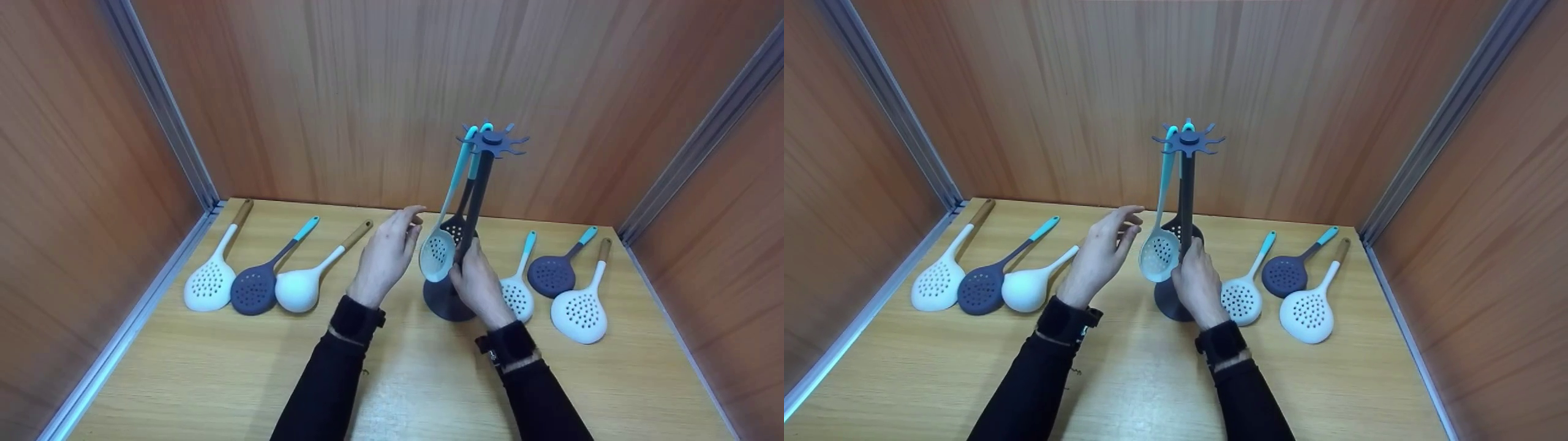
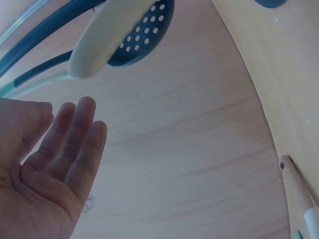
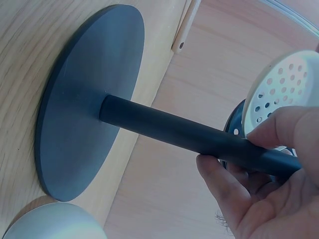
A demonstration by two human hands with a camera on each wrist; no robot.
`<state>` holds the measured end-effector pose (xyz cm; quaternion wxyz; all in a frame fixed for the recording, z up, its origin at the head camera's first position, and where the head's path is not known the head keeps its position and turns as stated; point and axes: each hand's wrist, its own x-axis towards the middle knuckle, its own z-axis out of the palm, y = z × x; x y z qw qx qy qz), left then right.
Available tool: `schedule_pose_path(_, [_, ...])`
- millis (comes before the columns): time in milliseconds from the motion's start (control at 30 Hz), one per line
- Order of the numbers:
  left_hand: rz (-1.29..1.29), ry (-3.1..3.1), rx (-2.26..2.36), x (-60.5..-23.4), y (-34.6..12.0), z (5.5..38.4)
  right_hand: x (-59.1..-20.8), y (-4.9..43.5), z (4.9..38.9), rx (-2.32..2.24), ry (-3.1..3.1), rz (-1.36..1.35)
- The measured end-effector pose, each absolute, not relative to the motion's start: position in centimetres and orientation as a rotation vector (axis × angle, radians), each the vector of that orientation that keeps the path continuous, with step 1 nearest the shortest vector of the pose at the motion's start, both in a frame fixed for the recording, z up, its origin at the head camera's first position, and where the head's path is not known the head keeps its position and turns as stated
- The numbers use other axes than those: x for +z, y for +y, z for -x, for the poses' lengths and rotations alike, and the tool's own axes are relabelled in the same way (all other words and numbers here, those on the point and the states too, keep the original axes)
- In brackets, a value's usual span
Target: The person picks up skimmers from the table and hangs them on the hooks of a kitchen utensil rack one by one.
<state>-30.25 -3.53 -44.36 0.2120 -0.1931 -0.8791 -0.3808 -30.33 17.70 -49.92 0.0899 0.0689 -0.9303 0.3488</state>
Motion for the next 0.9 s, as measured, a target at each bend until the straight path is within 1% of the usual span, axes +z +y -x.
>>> schedule_pose_path(267, [0.505,-2.485,-1.071,-45.1,-5.1,30.2,-50.0,17.6,30.4,1.041,-2.772,-0.176])
schedule_pose_path(533, [0.449,-2.493,-1.072,-45.0,-7.5,30.5,-50.0,17.9,30.2,1.011,-2.707,-0.282])
schedule_pose_path(900, [0.318,-2.568,-1.093,-44.8,-10.3,30.8,-49.4,18.2,30.0,1.003,-2.734,-0.285])
